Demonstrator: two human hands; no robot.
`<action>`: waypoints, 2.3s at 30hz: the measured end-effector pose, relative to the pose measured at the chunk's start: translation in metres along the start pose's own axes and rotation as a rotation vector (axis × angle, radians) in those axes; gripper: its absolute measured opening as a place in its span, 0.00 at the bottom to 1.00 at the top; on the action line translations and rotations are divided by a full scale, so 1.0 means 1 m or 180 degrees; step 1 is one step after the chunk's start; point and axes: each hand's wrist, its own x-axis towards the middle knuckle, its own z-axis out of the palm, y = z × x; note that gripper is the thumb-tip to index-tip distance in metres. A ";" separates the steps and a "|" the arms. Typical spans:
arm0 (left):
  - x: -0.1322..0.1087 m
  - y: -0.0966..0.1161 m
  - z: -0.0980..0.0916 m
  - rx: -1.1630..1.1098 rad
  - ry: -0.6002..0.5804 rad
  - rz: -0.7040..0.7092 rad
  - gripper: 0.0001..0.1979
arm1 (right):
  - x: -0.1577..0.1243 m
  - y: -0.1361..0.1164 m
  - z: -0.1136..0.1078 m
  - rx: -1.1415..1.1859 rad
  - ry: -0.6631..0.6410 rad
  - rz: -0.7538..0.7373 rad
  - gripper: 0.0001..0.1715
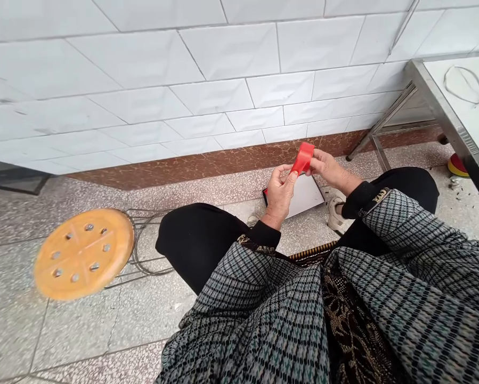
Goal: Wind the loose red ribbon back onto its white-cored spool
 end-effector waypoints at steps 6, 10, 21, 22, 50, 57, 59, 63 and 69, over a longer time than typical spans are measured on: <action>0.000 -0.002 -0.004 0.0588 0.0001 0.0654 0.21 | -0.004 -0.009 0.003 0.0259 0.0218 0.0463 0.04; -0.002 0.006 -0.007 0.0681 -0.0135 0.0879 0.20 | -0.001 -0.005 0.003 0.0148 0.0316 0.0423 0.03; -0.004 0.011 -0.006 0.0456 -0.0434 0.0820 0.15 | -0.010 -0.016 0.012 0.0421 -0.0067 0.0102 0.15; -0.004 0.011 -0.006 0.0422 -0.0393 0.0835 0.14 | -0.009 -0.016 0.012 0.0404 0.0008 0.0091 0.14; 0.000 0.012 -0.002 0.1169 0.0219 0.0724 0.12 | -0.016 -0.016 0.018 0.1182 -0.0396 0.1078 0.12; 0.000 0.015 -0.004 0.0698 -0.0118 0.0573 0.13 | -0.015 -0.015 0.014 0.1102 -0.0512 0.1133 0.12; 0.001 0.017 -0.006 0.0691 -0.0310 0.0492 0.18 | -0.014 -0.015 0.012 0.1057 -0.0627 0.1180 0.15; 0.007 0.019 -0.013 0.0696 -0.0625 0.0333 0.20 | -0.015 -0.014 0.009 0.1046 -0.0857 0.1332 0.20; 0.011 0.021 -0.022 0.0496 -0.0977 0.0005 0.22 | -0.017 -0.014 0.005 0.0781 -0.1161 0.1430 0.23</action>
